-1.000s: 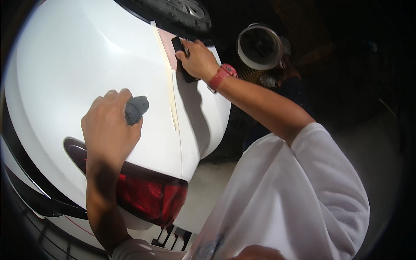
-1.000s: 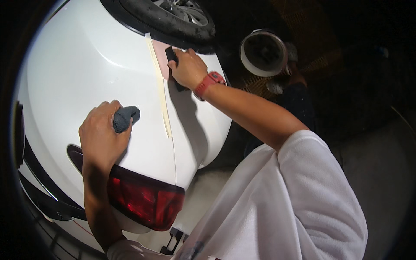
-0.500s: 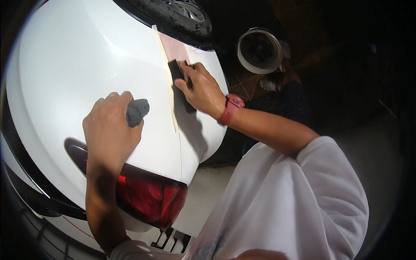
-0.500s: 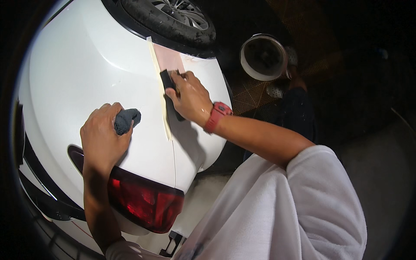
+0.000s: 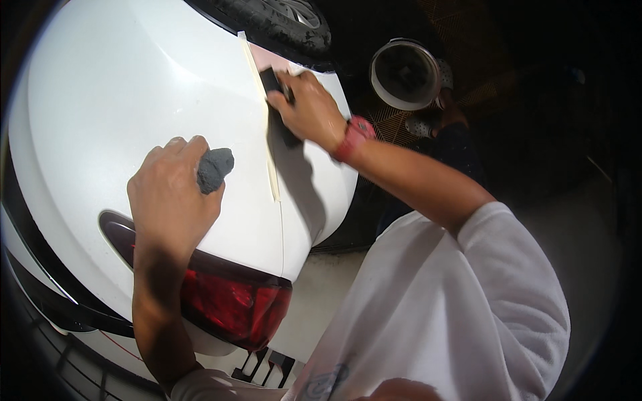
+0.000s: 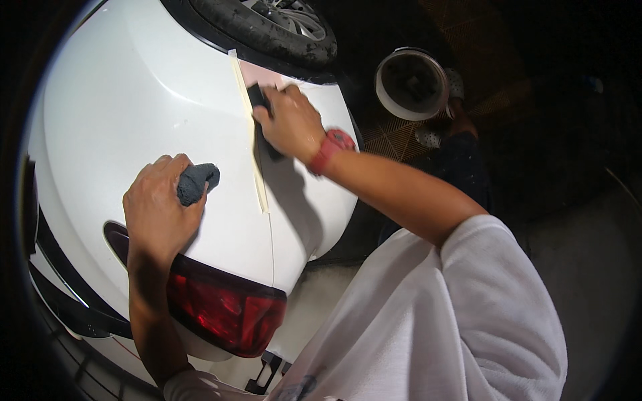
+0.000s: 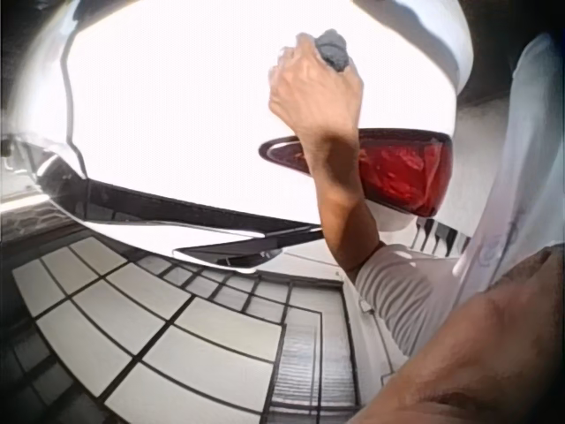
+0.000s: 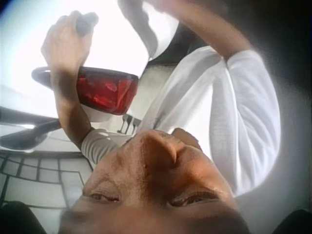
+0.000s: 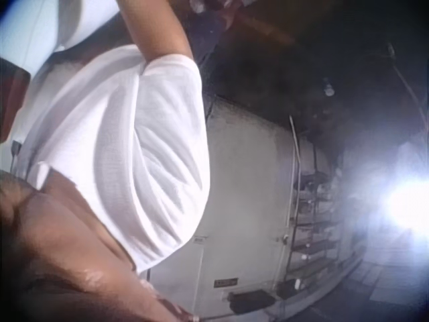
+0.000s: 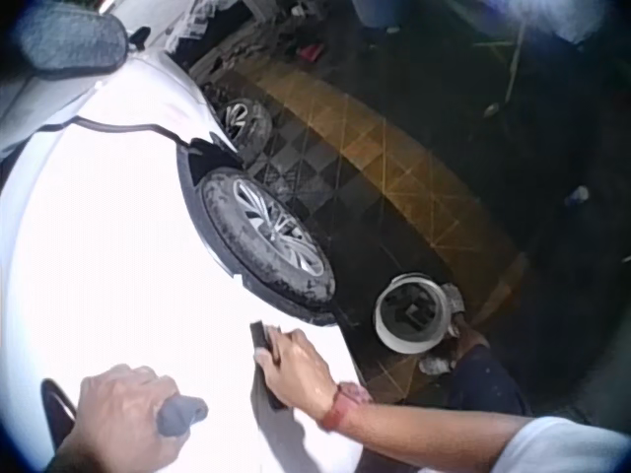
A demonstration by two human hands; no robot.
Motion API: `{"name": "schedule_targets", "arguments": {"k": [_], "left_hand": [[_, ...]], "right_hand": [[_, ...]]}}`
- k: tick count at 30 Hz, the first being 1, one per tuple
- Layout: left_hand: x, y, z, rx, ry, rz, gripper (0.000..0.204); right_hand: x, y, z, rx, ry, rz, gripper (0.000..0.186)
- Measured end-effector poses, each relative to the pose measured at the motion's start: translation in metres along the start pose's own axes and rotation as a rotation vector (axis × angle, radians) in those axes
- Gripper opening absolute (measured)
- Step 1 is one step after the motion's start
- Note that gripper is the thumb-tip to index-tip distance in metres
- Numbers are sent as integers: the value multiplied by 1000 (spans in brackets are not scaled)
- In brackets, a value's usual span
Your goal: The person applies masking tape to the rear bumper of a white car, then uses a sanding block to sand a small section of the bumper. They repeatedly dip the sanding block into a bucket of water during the process.
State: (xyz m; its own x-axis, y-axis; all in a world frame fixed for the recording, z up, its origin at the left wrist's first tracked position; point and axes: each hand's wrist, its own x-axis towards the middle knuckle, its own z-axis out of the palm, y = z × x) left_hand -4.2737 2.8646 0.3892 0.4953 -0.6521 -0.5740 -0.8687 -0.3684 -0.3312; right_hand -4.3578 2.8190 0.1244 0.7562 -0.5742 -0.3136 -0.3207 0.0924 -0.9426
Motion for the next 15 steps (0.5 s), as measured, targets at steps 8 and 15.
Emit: {"name": "schedule_targets", "arguments": {"k": [8,15], "left_hand": [[1,0,0,-24,-39,-33,22],[5,0,-3,-22,-9,-8,23]], "right_hand": [[-22,3,-3,41,-76,12,51],[77,8,8,-80,-4,22,60]]}}
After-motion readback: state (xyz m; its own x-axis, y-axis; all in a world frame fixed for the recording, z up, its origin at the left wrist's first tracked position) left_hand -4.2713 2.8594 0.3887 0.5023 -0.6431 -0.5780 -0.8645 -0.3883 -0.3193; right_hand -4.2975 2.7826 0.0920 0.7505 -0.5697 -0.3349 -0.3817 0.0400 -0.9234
